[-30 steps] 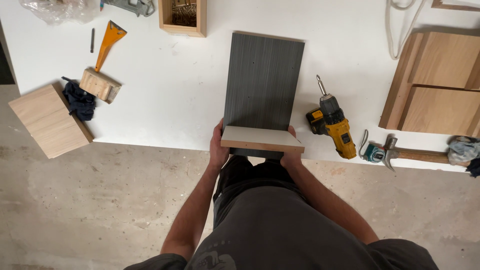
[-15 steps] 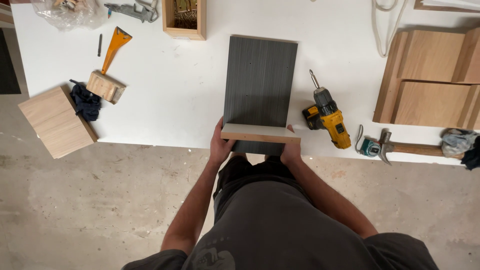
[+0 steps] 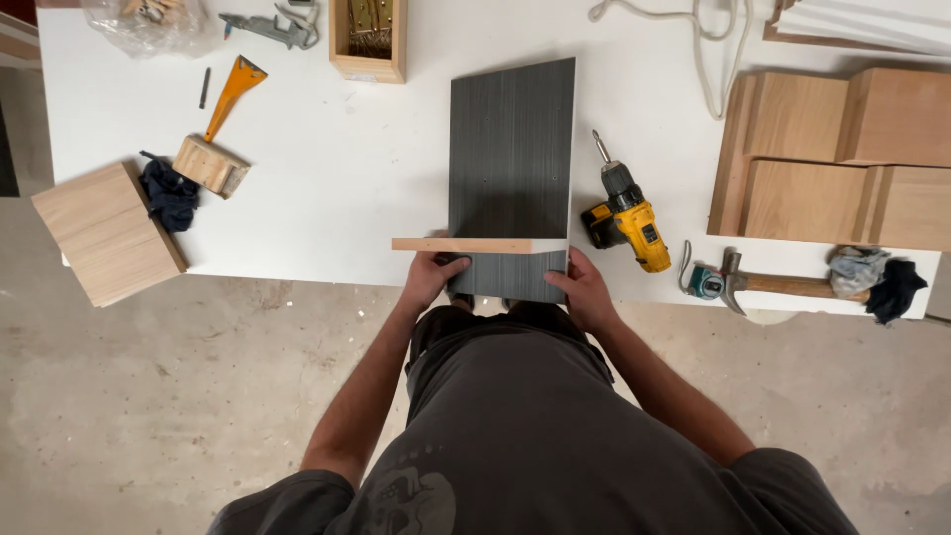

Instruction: Assemble wooden boards into a structure using a power drill and measuring tools

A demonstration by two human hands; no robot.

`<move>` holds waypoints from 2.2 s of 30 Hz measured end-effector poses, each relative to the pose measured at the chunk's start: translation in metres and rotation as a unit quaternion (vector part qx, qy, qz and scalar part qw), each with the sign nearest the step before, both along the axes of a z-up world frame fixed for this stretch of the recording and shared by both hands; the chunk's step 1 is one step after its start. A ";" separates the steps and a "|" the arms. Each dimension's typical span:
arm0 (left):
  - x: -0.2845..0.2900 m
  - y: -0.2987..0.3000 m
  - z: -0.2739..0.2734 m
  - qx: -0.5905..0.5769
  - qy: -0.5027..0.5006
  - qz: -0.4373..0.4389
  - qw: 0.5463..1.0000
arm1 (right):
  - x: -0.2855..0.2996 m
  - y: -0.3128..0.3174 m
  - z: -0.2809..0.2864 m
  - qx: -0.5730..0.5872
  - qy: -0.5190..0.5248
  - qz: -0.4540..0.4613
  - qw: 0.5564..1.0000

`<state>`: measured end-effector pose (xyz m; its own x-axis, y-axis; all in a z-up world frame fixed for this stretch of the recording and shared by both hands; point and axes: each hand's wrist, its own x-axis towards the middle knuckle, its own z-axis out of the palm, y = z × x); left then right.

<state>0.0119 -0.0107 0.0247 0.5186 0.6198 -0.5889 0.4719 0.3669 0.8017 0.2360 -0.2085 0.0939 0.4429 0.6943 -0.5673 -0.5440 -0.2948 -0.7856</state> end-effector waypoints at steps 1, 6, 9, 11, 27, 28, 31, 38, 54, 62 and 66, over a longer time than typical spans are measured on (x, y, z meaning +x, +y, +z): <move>0.001 -0.002 -0.009 0.003 -0.004 -0.001 1.000 | -0.003 0.004 0.018 0.003 -0.004 -0.001 1.000; 0.006 0.011 0.042 -0.068 -0.045 0.037 0.996 | -0.013 0.018 0.073 -0.021 -0.100 0.019 0.995; -0.032 0.030 0.083 -0.031 -0.063 0.056 0.996 | -0.023 0.026 0.096 -0.034 -0.215 0.035 0.975; -0.050 0.042 0.127 0.029 -0.040 0.024 0.998 | -0.031 0.034 0.098 -0.040 -0.262 0.053 0.963; -0.082 0.075 0.106 0.224 -0.047 -0.036 0.973 | -0.098 0.075 0.125 -0.034 -0.486 0.186 0.853; -0.084 0.077 0.104 0.223 -0.044 -0.038 0.973 | -0.098 0.075 0.128 -0.034 -0.483 0.185 0.855; -0.085 0.083 0.101 0.212 -0.034 -0.036 0.976 | -0.089 0.071 0.103 0.022 -0.467 0.195 0.862; -0.084 0.085 0.110 0.196 0.030 -0.061 0.978 | -0.021 0.093 -0.091 -0.032 -0.497 0.210 0.841; -0.080 0.081 0.117 0.167 0.076 -0.053 0.982 | -0.035 0.101 -0.071 0.071 -0.375 0.289 0.878; -0.079 0.084 0.116 0.167 0.083 -0.058 0.981 | -0.033 0.113 -0.073 0.079 -0.417 0.313 0.849; -0.076 0.081 0.125 0.166 0.082 -0.050 0.981 | -0.037 0.118 -0.037 0.038 -0.258 0.268 0.928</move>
<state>-0.0645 0.0708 0.1496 0.5012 0.7424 -0.4446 0.6254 0.0443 0.7791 0.1990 -0.0907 0.0567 0.2213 0.9227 -0.3157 0.1179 -0.3466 -0.9306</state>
